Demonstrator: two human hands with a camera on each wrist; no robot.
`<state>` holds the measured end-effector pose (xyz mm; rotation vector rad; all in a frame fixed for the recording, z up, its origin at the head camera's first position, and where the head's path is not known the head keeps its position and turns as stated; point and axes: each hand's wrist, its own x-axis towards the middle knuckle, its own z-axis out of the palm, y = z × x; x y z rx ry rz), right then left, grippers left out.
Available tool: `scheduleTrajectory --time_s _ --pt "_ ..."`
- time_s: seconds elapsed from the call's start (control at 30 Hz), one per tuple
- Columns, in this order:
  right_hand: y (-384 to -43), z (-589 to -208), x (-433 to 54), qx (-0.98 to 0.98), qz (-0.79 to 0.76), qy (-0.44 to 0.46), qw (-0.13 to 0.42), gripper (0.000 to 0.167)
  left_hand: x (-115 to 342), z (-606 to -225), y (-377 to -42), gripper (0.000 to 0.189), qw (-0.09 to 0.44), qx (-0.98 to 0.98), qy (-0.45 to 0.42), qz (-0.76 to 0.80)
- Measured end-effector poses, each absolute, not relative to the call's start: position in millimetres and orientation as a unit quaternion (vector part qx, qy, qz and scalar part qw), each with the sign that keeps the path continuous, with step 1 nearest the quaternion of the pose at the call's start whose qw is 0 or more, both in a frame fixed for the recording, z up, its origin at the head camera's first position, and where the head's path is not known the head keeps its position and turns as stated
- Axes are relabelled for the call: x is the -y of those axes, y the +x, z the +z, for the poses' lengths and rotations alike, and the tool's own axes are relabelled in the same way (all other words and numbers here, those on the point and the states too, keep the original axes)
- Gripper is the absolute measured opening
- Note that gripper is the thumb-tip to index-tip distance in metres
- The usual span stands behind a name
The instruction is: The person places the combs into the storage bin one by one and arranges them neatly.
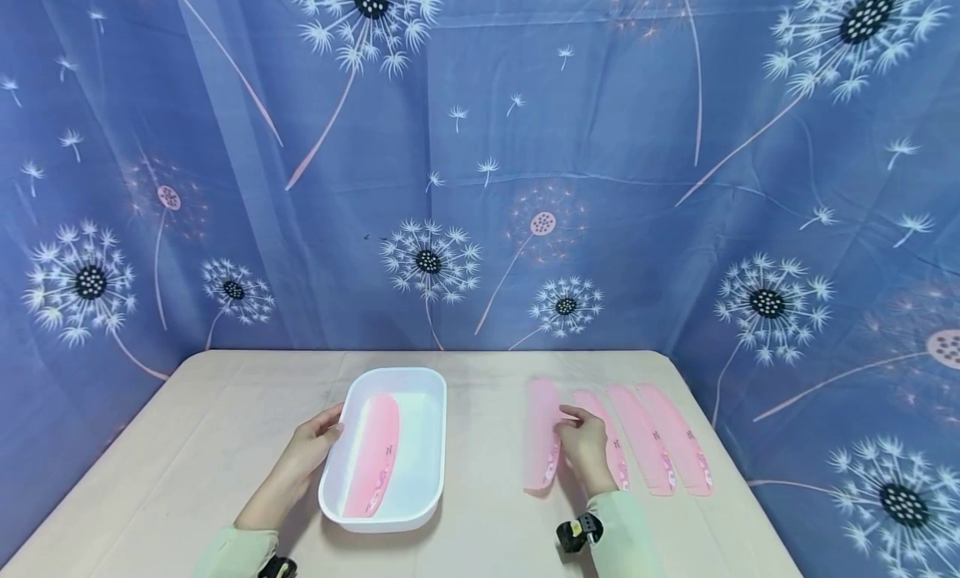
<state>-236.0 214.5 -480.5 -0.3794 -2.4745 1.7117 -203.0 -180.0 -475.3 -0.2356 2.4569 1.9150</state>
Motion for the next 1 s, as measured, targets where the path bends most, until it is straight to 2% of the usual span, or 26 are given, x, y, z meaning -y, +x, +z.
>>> scheduleTrajectory --time_s 1.0 --pt "-235.9 -459.8 -188.6 0.768 0.629 -0.109 0.054 0.038 179.3 -473.2 -201.3 0.048 0.012 -0.787 -0.084 0.611"
